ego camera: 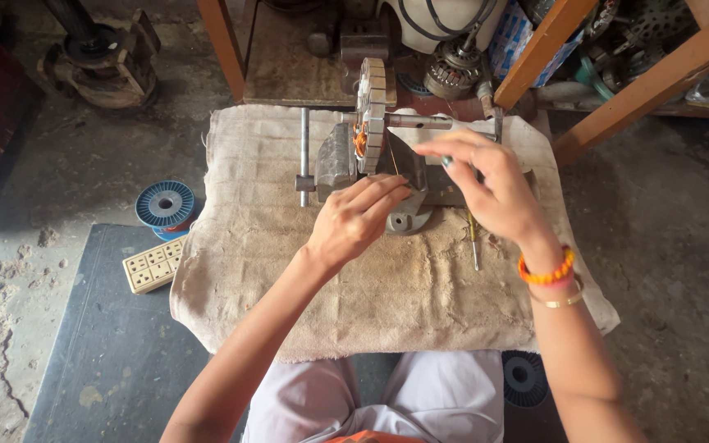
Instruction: The person works on an electric motor armature clamped in a bench vise, pressing and arranging copper wire windings around the armature slots by hand. At the start they use red-handled pliers on the windings, then continue seating and adjusting the wire turns with both hands.
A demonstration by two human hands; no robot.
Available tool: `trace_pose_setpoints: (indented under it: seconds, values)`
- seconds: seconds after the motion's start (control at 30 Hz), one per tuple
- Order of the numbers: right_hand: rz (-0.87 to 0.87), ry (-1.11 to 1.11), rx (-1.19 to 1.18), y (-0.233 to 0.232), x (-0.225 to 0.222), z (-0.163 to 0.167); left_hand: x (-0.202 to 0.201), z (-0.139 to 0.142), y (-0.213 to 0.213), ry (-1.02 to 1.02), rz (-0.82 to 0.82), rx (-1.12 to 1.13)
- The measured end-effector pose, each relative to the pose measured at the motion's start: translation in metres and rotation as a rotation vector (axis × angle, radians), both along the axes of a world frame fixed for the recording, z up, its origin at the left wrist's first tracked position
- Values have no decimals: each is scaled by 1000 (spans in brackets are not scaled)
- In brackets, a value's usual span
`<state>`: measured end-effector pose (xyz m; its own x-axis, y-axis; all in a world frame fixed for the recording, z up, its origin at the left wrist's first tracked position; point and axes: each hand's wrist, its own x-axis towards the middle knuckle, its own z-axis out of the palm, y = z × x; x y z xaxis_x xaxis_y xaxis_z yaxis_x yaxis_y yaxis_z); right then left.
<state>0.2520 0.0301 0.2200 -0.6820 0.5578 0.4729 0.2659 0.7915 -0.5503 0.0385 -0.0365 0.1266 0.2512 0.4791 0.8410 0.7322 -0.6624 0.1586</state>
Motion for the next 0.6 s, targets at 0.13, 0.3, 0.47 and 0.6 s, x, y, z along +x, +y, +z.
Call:
trace_pose_setpoints:
  seconds: [0.13,0.3,0.47,0.6]
  values:
    - [197,-52,45,14,-28,-4,-3,3,-10,-154,-83,-51]
    - [-23,-176,90,14,-30,-5,-27,6,-2,-290,-120,-209]
    - [-41,-83,351,12,-32,-11,-50,6,9,-372,-6,-246]
    - [-66,-63,462,16,-34,-18,-49,0,20,-588,-17,-148]
